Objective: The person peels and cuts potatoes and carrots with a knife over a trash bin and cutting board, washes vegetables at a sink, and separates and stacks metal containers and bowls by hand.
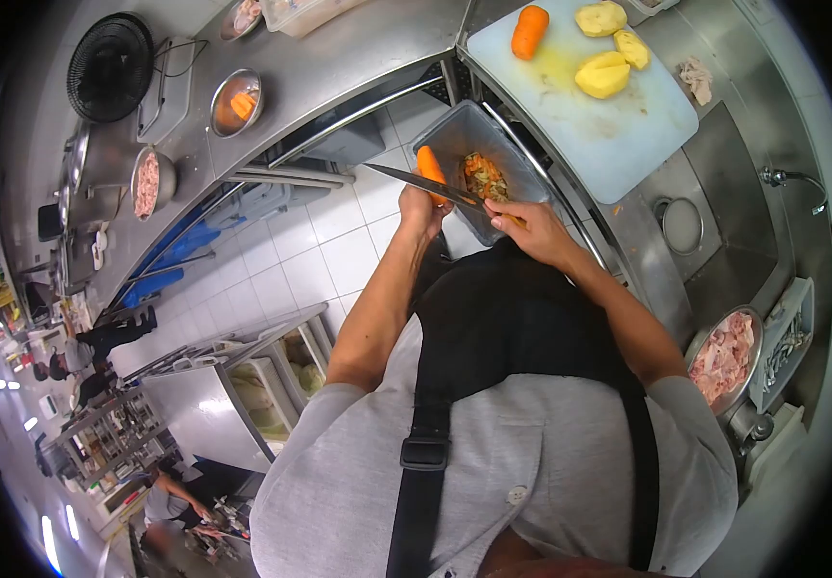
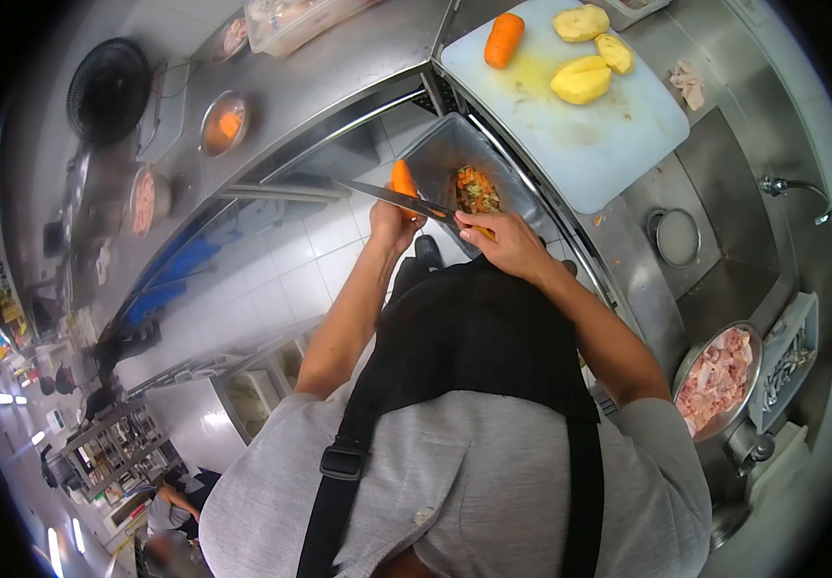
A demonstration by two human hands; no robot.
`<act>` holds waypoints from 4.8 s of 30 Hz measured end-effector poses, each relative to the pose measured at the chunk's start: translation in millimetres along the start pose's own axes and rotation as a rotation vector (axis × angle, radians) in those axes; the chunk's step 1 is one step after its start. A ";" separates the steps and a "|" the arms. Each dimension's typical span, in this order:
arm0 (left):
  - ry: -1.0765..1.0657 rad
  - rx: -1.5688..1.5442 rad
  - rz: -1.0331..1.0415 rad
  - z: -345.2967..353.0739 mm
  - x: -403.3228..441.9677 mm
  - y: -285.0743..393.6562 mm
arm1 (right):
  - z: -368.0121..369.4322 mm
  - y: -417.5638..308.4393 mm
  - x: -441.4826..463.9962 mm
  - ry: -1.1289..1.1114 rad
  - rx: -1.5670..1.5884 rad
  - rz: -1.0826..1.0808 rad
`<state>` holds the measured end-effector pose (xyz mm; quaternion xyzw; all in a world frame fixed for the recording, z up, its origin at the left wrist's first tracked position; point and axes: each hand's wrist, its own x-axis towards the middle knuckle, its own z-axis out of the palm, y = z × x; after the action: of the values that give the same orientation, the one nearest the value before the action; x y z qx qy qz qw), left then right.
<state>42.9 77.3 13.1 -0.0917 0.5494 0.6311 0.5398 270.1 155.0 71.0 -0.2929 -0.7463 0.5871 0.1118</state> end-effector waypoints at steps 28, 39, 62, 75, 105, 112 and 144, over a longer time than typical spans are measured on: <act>-0.067 -0.095 -0.049 -8.5 2.9 5.8 | 5.1 8.9 -0.6 0.043 -0.025 0.064; 0.002 -0.238 -0.103 -10.5 18.1 7.3 | -5.9 1.6 -20.9 0.037 -0.119 -0.049; -0.040 -0.093 -0.038 -2.1 -10.3 3.7 | 0.5 0.8 -6.4 0.017 -0.021 -0.038; -0.176 0.005 -0.126 2.9 -42.8 -18.8 | -3.0 37.5 28.0 0.145 -0.090 0.090; -0.275 0.167 -0.084 -14.8 -31.2 -23.7 | 14.6 62.9 57.4 0.109 0.055 0.359; -0.153 -0.022 -0.146 -16.9 5.1 -14.1 | 15.1 19.9 19.1 0.051 -0.026 0.147; -0.047 -0.003 -0.039 4.8 -10.2 4.9 | -1.9 -2.3 -3.7 0.056 -0.096 -0.103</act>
<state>45.4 76.2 25.1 -0.0883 0.5338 0.6231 0.5648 273.4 154.1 74.4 -0.2753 -0.7842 0.5359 0.1483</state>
